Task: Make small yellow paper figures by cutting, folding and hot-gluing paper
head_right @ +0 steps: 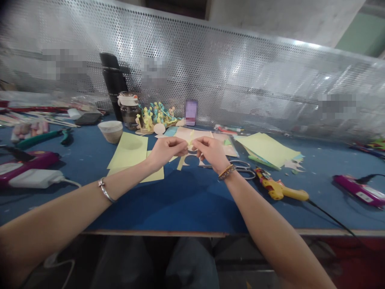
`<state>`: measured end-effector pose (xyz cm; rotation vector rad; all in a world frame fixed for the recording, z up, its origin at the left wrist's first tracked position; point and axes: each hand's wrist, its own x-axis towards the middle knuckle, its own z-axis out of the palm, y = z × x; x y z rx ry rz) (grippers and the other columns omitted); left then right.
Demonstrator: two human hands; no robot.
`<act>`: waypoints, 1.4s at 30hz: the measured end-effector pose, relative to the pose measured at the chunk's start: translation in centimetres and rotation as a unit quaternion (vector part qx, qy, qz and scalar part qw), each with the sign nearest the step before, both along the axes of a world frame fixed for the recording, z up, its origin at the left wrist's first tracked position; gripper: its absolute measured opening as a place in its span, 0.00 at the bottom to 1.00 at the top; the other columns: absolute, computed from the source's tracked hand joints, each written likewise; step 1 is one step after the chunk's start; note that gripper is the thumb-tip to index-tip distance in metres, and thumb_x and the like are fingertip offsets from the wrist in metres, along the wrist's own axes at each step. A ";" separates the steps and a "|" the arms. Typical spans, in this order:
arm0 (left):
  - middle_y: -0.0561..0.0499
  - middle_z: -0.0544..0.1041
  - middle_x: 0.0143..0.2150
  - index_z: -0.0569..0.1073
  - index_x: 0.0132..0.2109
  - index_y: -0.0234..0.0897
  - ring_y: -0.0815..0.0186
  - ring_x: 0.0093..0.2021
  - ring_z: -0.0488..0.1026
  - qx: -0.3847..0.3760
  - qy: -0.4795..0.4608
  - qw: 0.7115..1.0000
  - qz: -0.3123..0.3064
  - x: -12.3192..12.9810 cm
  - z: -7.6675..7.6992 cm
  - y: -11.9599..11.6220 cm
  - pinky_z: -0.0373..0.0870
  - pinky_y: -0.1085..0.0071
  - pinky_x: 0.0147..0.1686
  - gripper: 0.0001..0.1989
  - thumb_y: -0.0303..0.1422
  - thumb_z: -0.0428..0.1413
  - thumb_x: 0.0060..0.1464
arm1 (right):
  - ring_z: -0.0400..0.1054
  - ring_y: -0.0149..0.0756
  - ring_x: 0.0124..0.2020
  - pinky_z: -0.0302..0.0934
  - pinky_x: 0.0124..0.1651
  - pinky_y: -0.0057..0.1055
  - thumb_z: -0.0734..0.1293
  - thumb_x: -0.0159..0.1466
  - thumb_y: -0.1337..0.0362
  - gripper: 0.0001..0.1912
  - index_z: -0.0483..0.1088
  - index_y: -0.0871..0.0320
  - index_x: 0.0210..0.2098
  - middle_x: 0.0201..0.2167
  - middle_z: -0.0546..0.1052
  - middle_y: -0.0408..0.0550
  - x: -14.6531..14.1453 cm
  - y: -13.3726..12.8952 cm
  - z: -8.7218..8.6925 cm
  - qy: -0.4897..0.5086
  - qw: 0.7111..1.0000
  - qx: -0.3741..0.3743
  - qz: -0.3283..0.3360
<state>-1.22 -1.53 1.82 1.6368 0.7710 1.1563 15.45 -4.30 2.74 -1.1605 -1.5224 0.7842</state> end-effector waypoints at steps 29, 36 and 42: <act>0.48 0.77 0.28 0.74 0.33 0.34 0.68 0.29 0.75 0.086 0.037 0.993 0.068 -0.3 -0.5 0.5 0.72 0.72 0.31 0.12 0.40 0.57 0.49 | 0.61 0.24 0.17 0.58 0.20 0.24 0.65 0.58 0.56 0.12 0.70 0.60 0.28 0.23 0.72 0.44 -0.1 -0.3 0.1 -0.092 0.994 0.064 -0.018; 0.49 0.78 0.29 0.74 0.33 0.35 0.68 0.29 0.75 0.091 0.040 0.993 0.071 -0.3 -0.4 0.4 0.72 0.72 0.31 0.12 0.40 0.56 0.49 | 0.61 0.24 0.17 0.58 0.19 0.24 0.65 0.58 0.54 0.13 0.70 0.60 0.28 0.22 0.72 0.44 -0.3 -0.5 0.3 -0.087 0.995 0.052 -0.013; 0.49 0.78 0.31 0.74 0.34 0.35 0.68 0.31 0.76 0.076 0.018 0.996 0.049 -0.2 -0.6 0.5 0.74 0.72 0.34 0.11 0.39 0.56 0.50 | 0.62 0.24 0.18 0.57 0.18 0.23 0.66 0.57 0.55 0.13 0.71 0.59 0.30 0.25 0.73 0.45 -0.3 -0.2 0.0 -0.082 0.996 0.039 0.002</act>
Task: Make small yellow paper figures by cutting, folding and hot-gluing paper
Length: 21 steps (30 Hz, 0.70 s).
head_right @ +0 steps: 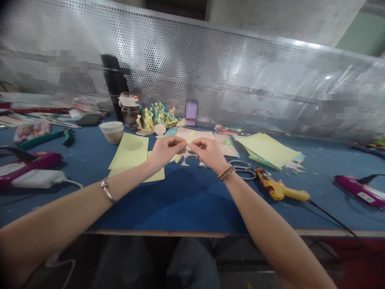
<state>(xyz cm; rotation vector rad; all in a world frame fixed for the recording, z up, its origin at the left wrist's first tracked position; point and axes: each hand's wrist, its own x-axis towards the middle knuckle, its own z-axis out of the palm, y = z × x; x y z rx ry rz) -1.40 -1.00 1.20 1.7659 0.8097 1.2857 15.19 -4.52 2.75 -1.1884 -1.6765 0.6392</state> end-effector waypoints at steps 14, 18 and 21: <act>0.50 0.76 0.27 0.73 0.32 0.34 0.69 0.30 0.75 -0.034 -0.017 0.999 -0.026 0.0 0.3 -0.3 0.75 0.71 0.35 0.10 0.37 0.58 0.48 | 0.64 0.25 0.20 0.58 0.18 0.24 0.65 0.58 0.55 0.13 0.71 0.60 0.31 0.28 0.74 0.47 0.3 0.3 -0.1 0.044 0.999 -0.014 0.013; 0.50 0.75 0.27 0.73 0.31 0.34 0.69 0.29 0.75 -0.020 -0.011 0.999 -0.024 0.0 0.2 -0.2 0.75 0.72 0.34 0.11 0.38 0.57 0.49 | 0.63 0.25 0.18 0.59 0.18 0.24 0.65 0.58 0.56 0.12 0.71 0.61 0.30 0.26 0.74 0.46 0.4 0.2 0.0 0.019 1.000 0.004 -0.019; 0.50 0.76 0.26 0.73 0.33 0.34 0.68 0.28 0.75 -0.010 -0.001 1.000 -0.010 0.0 0.3 -0.3 0.74 0.73 0.31 0.11 0.38 0.57 0.49 | 0.63 0.24 0.18 0.59 0.18 0.24 0.65 0.58 0.57 0.12 0.70 0.61 0.29 0.25 0.73 0.46 0.4 0.2 0.1 0.013 1.000 0.008 -0.016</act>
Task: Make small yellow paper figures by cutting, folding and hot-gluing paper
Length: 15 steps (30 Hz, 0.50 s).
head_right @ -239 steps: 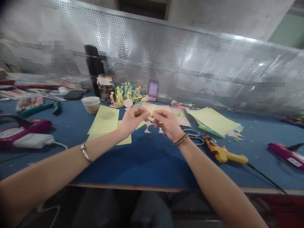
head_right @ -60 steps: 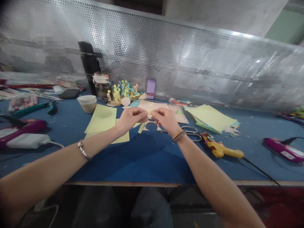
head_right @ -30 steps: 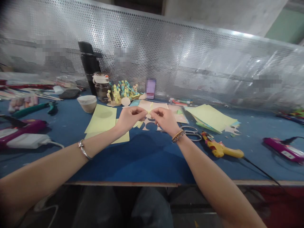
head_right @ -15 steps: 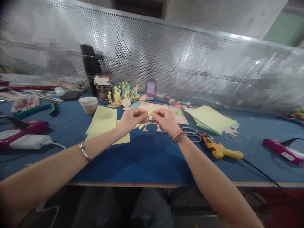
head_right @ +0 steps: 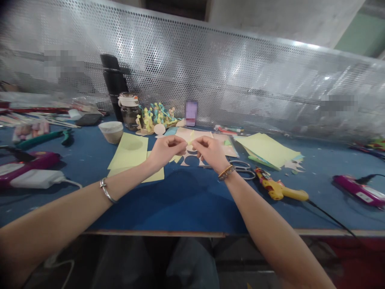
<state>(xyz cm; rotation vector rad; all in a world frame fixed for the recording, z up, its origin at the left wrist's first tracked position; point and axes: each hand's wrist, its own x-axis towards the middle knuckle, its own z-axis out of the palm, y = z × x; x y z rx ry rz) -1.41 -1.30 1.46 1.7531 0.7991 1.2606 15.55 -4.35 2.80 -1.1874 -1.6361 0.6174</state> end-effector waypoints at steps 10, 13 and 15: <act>0.50 0.76 0.25 0.74 0.35 0.35 0.67 0.25 0.76 0.025 0.050 0.998 0.018 0.0 0.4 -0.7 0.68 0.76 0.23 0.13 0.41 0.57 0.49 | 0.62 0.24 0.18 0.59 0.19 0.24 0.65 0.58 0.55 0.13 0.70 0.61 0.30 0.23 0.72 0.44 -0.3 0.0 -0.1 -0.013 1.000 0.007 0.019; 0.50 0.75 0.25 0.73 0.33 0.34 0.68 0.25 0.75 0.023 0.049 0.998 0.021 0.0 0.4 -0.7 0.68 0.76 0.24 0.12 0.40 0.56 0.49 | 0.62 0.24 0.18 0.59 0.19 0.24 0.65 0.58 0.55 0.13 0.70 0.61 0.30 0.24 0.73 0.45 -0.3 0.0 -0.1 -0.013 1.000 0.005 0.014; 0.50 0.75 0.25 0.73 0.33 0.34 0.68 0.25 0.75 0.015 0.043 0.999 0.021 0.1 0.5 -0.8 0.70 0.76 0.25 0.11 0.39 0.56 0.49 | 0.62 0.24 0.18 0.59 0.19 0.24 0.66 0.58 0.55 0.14 0.70 0.61 0.30 0.24 0.73 0.45 -0.3 0.0 0.0 -0.011 1.000 0.001 0.011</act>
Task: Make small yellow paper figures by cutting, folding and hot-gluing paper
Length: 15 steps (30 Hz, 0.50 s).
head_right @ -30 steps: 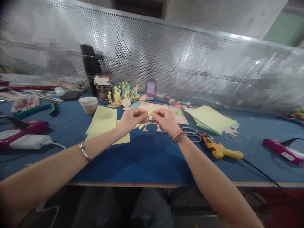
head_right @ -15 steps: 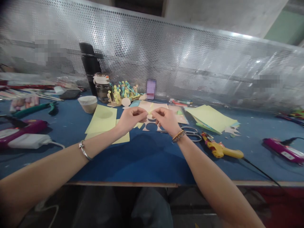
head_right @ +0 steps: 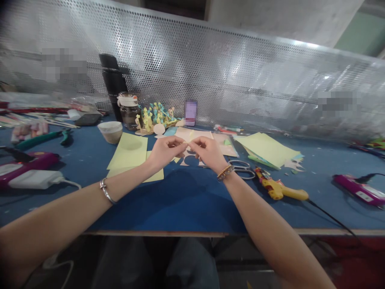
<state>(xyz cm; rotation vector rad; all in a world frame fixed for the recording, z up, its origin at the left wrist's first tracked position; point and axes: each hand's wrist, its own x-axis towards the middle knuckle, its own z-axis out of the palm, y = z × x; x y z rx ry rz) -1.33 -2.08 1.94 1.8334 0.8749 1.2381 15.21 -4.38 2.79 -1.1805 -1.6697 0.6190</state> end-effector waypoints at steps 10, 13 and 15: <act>0.51 0.75 0.26 0.73 0.33 0.34 0.69 0.27 0.75 -0.037 -0.050 0.998 -0.029 0.2 -0.1 0.4 0.74 0.73 0.30 0.10 0.38 0.57 0.48 | 0.63 0.24 0.18 0.59 0.18 0.23 0.65 0.58 0.57 0.12 0.69 0.60 0.29 0.25 0.73 0.46 0.1 0.1 0.0 0.024 1.000 -0.008 0.001; 0.51 0.75 0.26 0.73 0.34 0.34 0.69 0.28 0.76 -0.058 -0.060 0.996 -0.042 0.1 -0.1 0.6 0.75 0.73 0.32 0.09 0.36 0.57 0.48 | 0.63 0.24 0.19 0.59 0.17 0.22 0.65 0.58 0.57 0.11 0.68 0.60 0.28 0.25 0.73 0.46 0.2 0.1 0.0 0.032 0.999 -0.012 0.003; 0.50 0.76 0.26 0.73 0.33 0.33 0.69 0.29 0.76 -0.068 -0.064 0.995 -0.044 0.1 -0.1 0.6 0.75 0.73 0.33 0.09 0.36 0.57 0.48 | 0.63 0.24 0.19 0.59 0.17 0.22 0.65 0.58 0.58 0.11 0.68 0.60 0.28 0.26 0.73 0.46 0.3 0.0 0.0 0.035 0.999 -0.013 0.006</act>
